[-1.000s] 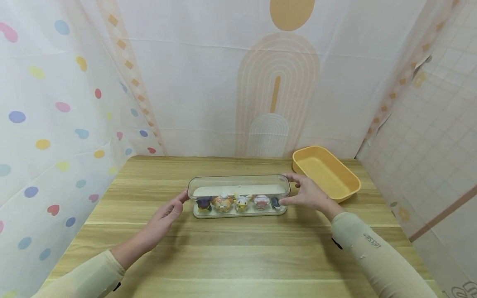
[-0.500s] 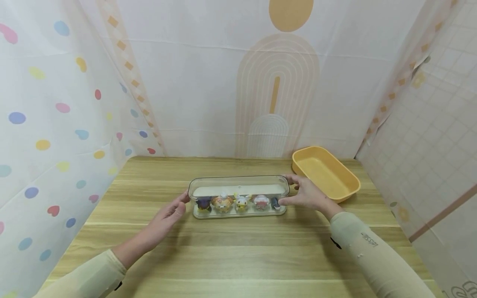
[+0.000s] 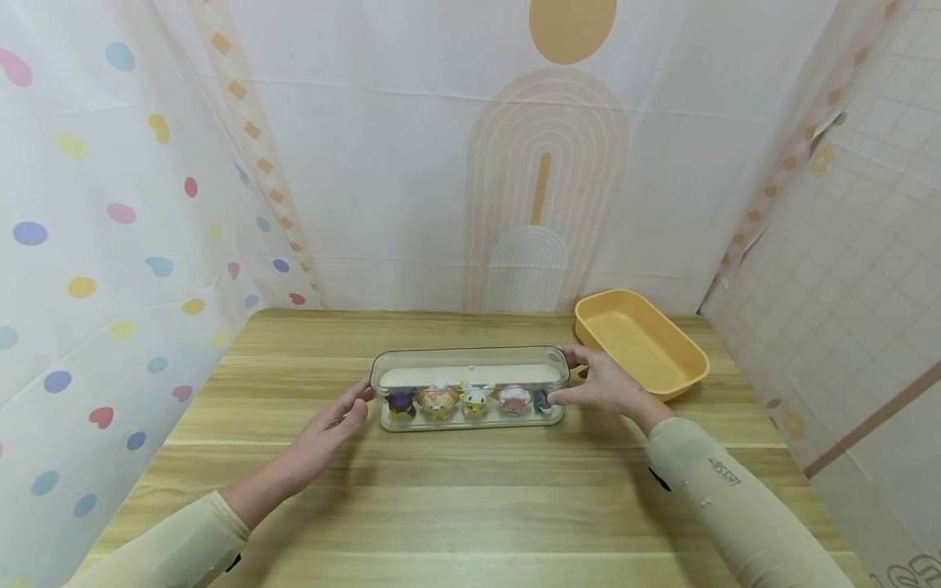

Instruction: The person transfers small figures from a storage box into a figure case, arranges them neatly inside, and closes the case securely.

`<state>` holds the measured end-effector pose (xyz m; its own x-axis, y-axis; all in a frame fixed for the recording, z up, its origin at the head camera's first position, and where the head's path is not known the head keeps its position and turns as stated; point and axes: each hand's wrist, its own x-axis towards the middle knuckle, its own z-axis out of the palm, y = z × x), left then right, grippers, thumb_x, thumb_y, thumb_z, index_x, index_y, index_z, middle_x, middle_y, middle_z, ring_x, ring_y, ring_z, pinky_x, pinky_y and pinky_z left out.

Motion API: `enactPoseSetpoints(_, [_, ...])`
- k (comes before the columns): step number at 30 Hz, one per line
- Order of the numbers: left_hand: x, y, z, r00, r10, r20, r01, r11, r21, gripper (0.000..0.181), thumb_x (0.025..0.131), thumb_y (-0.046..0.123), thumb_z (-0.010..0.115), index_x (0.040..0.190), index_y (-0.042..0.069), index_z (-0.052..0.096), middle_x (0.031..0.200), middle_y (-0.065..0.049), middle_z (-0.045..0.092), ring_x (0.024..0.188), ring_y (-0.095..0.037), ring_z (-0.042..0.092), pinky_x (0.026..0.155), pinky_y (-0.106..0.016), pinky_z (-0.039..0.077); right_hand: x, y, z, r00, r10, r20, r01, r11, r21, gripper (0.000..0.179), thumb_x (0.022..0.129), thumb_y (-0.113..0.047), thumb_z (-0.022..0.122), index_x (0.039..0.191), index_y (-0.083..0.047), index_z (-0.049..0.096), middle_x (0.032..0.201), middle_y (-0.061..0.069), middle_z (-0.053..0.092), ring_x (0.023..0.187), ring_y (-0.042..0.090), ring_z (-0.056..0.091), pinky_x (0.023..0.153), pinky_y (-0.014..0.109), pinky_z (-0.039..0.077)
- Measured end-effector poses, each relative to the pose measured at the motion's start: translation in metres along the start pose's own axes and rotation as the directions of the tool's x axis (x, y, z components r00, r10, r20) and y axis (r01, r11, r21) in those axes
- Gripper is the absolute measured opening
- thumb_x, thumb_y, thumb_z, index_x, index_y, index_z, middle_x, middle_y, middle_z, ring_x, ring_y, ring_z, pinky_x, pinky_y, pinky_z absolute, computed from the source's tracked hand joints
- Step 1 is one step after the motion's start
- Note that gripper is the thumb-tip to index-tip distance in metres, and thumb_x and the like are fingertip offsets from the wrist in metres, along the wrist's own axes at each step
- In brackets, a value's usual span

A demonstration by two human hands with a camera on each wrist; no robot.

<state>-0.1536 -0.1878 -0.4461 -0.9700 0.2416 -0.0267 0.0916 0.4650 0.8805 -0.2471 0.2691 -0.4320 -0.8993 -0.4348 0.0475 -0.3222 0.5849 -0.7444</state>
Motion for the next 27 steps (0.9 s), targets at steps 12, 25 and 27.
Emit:
enactPoseSetpoints(12, [-0.0007,0.0007,-0.0013,1.0,-0.013,0.022,0.013,1.0,-0.005,0.068,0.115,0.049,0.041,0.173,0.019,0.02,0.17,-0.022,0.039,0.16,-0.048,0.031,0.129,-0.071,0.02,-0.0004,0.0014,-0.0002,0.999,0.029,0.03,-0.03,0.999,0.039,0.079,0.086,-0.026,0.092,0.153,-0.007,0.055,0.13,0.016,0.071,0.111,0.024,0.066,0.092,0.03,0.056])
enactPoseSetpoints(25, [-0.0006,-0.0001,-0.0002,1.0,-0.008,0.016,0.008,1.0,-0.004,0.068,0.115,0.049,0.041,0.173,0.02,0.02,0.169,-0.023,0.041,0.159,-0.048,0.033,0.128,-0.071,0.022,-0.0008,0.002,-0.0005,0.999,0.031,0.03,-0.032,0.999,0.034,0.078,0.087,-0.026,0.091,0.154,-0.008,0.055,0.132,0.015,0.07,0.116,0.025,0.065,0.093,0.03,0.056])
enactPoseSetpoints(27, [-0.0005,-0.0002,0.0,1.0,-0.008,0.017,0.008,1.0,-0.005,0.068,0.115,0.049,0.04,0.173,0.02,0.02,0.169,-0.023,0.041,0.159,-0.048,0.034,0.128,-0.071,0.022,-0.0009,0.0024,-0.0001,0.999,0.026,0.029,-0.027,0.999,0.032,0.078,0.087,-0.026,0.091,0.154,-0.008,0.055,0.132,0.015,0.07,0.118,0.026,0.065,0.095,0.032,0.056])
